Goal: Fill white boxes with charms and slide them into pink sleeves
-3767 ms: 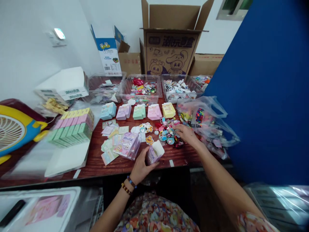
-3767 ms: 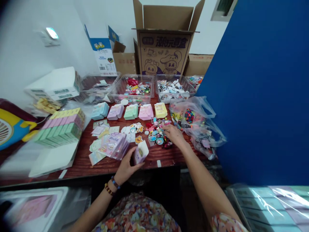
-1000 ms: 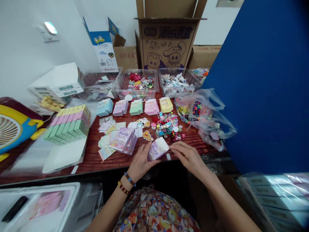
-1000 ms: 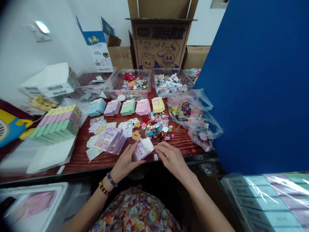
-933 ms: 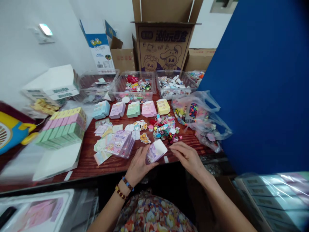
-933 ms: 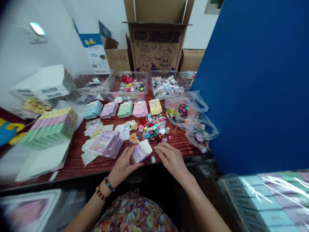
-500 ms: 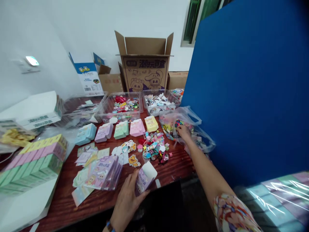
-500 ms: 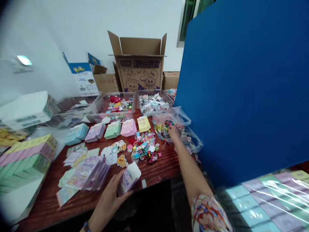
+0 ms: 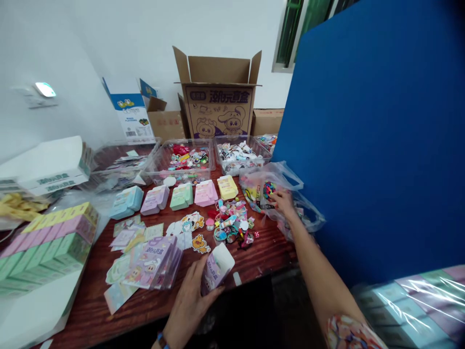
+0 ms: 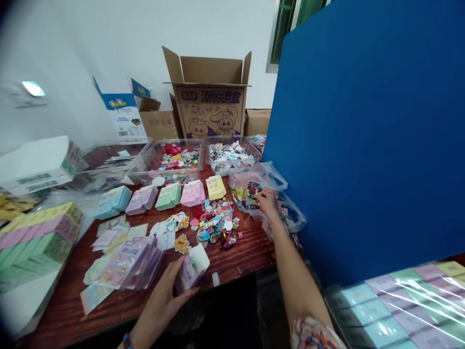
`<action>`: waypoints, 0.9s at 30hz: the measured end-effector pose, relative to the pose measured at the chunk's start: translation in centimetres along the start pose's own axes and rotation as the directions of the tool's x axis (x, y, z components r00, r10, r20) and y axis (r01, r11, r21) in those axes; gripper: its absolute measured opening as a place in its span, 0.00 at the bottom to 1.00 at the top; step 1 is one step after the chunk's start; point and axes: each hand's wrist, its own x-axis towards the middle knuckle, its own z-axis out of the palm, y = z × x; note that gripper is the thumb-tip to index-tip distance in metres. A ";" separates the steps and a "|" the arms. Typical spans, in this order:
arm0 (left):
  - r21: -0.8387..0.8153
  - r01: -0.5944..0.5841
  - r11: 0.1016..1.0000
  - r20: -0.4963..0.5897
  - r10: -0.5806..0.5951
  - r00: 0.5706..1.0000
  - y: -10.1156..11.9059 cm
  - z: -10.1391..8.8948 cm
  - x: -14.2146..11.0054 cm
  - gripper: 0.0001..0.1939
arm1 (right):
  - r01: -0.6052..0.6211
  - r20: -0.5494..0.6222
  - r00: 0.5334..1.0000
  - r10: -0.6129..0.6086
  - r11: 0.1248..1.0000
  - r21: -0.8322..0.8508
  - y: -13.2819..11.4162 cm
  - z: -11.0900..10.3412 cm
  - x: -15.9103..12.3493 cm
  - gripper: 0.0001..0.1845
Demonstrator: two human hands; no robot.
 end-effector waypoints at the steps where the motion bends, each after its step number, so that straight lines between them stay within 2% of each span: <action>1: -0.016 0.005 1.000 -0.001 -0.005 1.000 0.4 -0.2 0.2 0.37 | 0.029 0.006 1.000 -0.030 0.998 0.049 -0.6 -0.1 -1.2 0.15; 3: -0.035 0.017 0.999 -0.016 -0.017 1.000 1.2 -0.6 0.5 0.35 | 0.100 0.045 0.993 -0.108 0.984 0.148 -2.3 0.1 -4.3 0.14; 5: -0.041 0.024 0.999 -0.038 -0.026 0.999 1.9 -1.0 0.7 0.36 | 0.182 0.123 0.968 -0.219 0.948 0.260 -4.5 0.5 -8.2 0.12; 7: -0.033 0.020 0.999 -0.051 -0.021 0.998 2.4 -1.2 0.9 0.36 | 0.281 0.237 0.876 -0.419 0.845 0.455 -6.8 1.0 -12.1 0.10; 8: -0.028 0.016 0.999 -0.054 -0.018 0.998 2.6 -1.2 0.9 0.36 | 0.303 0.289 0.827 -0.482 0.816 0.491 -7.9 1.4 -13.8 0.10; 10: -0.020 0.008 1.000 -0.059 -0.009 0.998 2.9 -1.3 0.8 0.36 | 0.376 0.354 0.754 -0.553 0.806 0.458 -9.6 2.2 -16.5 0.09; 12: -0.015 -0.007 1.000 -0.068 0.006 0.998 3.1 -1.3 0.6 0.36 | 0.487 0.394 0.698 -0.598 0.800 0.350 -10.5 2.8 -18.0 0.08; 14: -0.013 -0.027 1.000 -0.091 0.026 0.996 3.0 -1.4 0.5 0.36 | 0.569 0.419 0.654 -0.629 0.775 0.276 -10.9 3.2 -18.7 0.08; 15: -0.013 -0.033 0.999 -0.110 0.031 0.993 3.0 -1.4 0.4 0.36 | 0.578 0.422 0.648 -0.634 0.770 0.270 -10.9 3.2 -19.0 0.08; 16: -0.012 -0.033 0.999 -0.135 0.031 0.990 2.9 -1.4 0.3 0.36 | 0.565 0.415 0.658 -0.629 0.776 0.280 -10.9 3.1 -19.3 0.10; 19: -0.006 -0.002 1.000 -0.236 0.000 0.972 2.9 -1.1 0.3 0.37 | 0.469 0.382 0.732 -0.564 0.824 0.319 -10.7 3.2 -21.0 0.12; 22: -0.035 0.041 0.999 -0.294 -0.049 0.955 3.4 -0.5 0.3 0.37 | 0.416 0.340 0.788 -0.513 0.851 0.321 -10.4 4.2 -23.4 0.17; 24: -0.099 0.052 0.994 -0.272 -0.077 0.959 3.8 -0.3 0.2 0.39 | 0.398 0.273 0.829 -0.488 0.858 0.326 -10.1 5.1 -24.5 0.20; 27: -0.273 0.044 0.961 -0.186 -0.097 0.978 4.4 -1.0 -0.1 0.39 | 0.345 0.245 0.857 -0.453 0.859 0.378 -9.9 5.8 -24.8 0.14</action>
